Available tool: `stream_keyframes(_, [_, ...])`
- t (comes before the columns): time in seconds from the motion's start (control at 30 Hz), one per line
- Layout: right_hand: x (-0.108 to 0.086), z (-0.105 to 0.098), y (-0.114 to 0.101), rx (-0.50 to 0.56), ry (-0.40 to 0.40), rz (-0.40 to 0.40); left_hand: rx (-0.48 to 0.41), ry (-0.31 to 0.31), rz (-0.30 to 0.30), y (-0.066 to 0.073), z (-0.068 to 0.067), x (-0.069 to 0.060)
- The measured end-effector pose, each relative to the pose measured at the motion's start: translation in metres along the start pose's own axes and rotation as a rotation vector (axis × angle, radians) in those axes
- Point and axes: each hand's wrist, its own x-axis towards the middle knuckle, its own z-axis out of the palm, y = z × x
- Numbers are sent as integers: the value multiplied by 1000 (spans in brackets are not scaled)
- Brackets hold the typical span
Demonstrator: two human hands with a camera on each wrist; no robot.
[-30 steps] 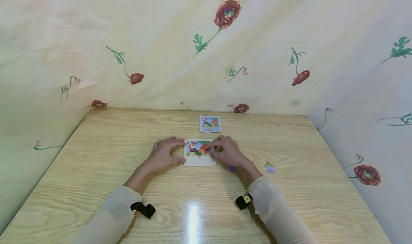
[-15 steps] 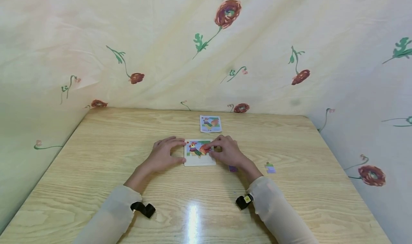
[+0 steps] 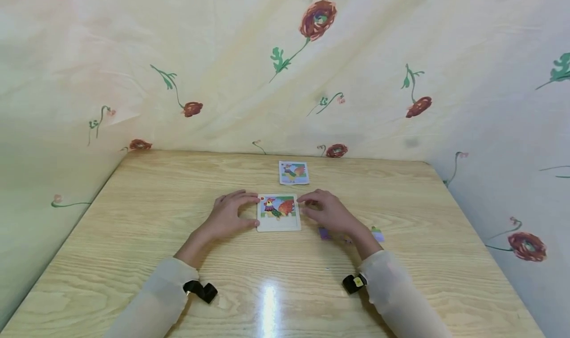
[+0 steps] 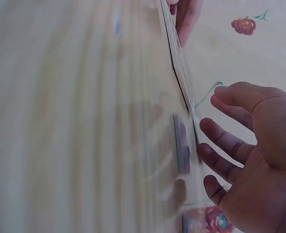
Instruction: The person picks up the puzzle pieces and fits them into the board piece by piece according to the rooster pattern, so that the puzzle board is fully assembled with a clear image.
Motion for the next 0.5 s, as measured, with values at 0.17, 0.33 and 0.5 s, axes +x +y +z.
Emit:
stream_keyframes(0.17, [-19,-9,0,-12,39,21,2,-5,0,0,0,0])
stream_keyframes(0.33, [-37,-16,2,1,86,30,-6,-7,-1,1,-1,-1])
stream_keyframes(0.5, [-52,-18,4,-8,124,34,1,-5,-2,0,-1,-1])
